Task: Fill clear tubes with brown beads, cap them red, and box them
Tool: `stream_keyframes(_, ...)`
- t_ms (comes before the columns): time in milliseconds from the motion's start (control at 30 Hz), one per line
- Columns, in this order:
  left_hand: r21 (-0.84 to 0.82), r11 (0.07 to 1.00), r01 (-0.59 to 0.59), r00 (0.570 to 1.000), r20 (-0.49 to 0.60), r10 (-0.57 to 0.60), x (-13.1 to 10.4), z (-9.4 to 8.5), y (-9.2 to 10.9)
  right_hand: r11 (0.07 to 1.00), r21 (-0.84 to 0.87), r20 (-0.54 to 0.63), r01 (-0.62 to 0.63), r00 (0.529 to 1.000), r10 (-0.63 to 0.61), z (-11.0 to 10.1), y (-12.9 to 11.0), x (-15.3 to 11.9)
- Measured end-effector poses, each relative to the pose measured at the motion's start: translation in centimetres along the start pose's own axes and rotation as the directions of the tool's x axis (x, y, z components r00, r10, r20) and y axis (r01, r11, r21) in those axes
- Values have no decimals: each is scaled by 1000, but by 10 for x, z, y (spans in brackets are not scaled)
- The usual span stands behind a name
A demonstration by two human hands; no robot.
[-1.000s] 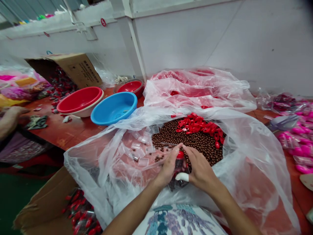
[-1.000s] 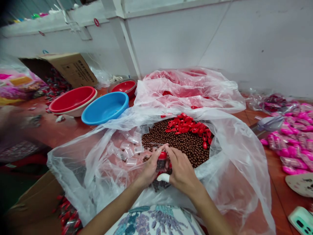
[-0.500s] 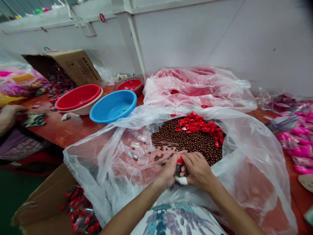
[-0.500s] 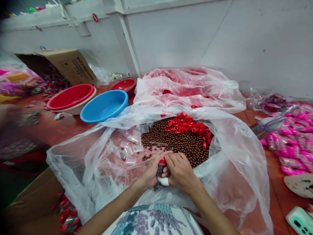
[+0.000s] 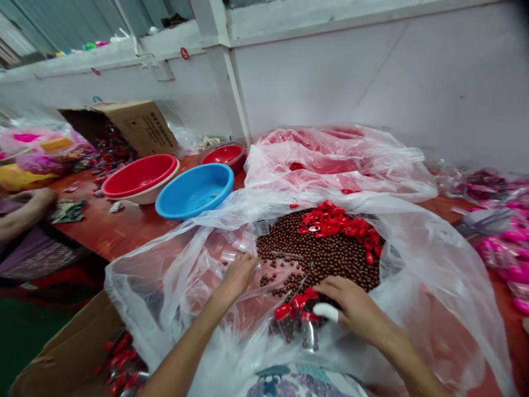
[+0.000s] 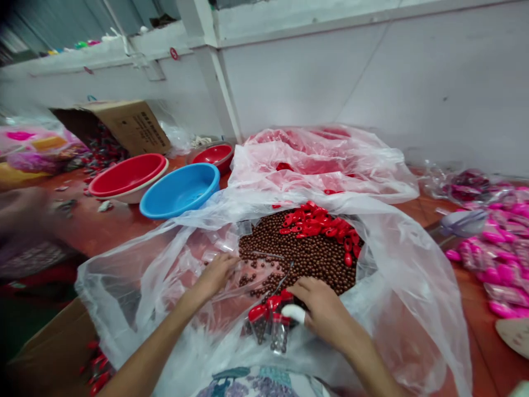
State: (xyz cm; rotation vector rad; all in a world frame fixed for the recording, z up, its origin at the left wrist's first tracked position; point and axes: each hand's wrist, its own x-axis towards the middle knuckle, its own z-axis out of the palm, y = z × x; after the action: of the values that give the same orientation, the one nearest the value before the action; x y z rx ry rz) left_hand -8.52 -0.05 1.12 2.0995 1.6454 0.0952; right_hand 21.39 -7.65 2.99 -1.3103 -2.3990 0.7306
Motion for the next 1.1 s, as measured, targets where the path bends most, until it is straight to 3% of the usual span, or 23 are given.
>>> stream_keyframes(67,50,999,-10,999,52,7,3,-1,-13,997,-37,-81,-66,995,63,-4,19,10)
stream_keyframes(167,-28,999,15,997,76,-13,7,-1,-15,971,-171,-183,-168,974,136,-12,47,29)
stream_keyframes(300,-274,962,5,1000,14,-1,22,3,1,906,-347,-222,-244,960,173,-21,66,58)
stream_keyframes(367,-429,903,3,999,-41,-23,35,9,11,873,-402,-220,-275,955,200,-21,68,71)
stream_keyframes(433,-583,810,60,998,6,-69,48,19,19,861,-415,-200,-294,953,229,-17,70,80)
stream_keyframes(533,-695,701,159,987,123,-102,60,35,25,852,-421,-160,-312,950,268,-10,72,81)
stream_keyframes(700,-704,677,214,977,169,-132,63,50,30,849,-407,-130,-336,942,310,-6,77,61)
stream_keyframes(800,-694,695,188,982,137,-128,63,53,36,855,-391,-136,-341,940,313,-8,71,48)
stream_keyframes(900,-687,707,168,986,111,-127,63,55,42,935,-272,-121,-228,972,202,-9,50,37)
stream_keyframes(1000,-695,696,182,983,131,-127,62,58,46,999,-30,-4,-27,1000,27,-3,18,22)
stream_keyframes(1100,-706,684,183,983,137,-121,60,62,50,999,50,103,6,995,-11,8,-6,6)
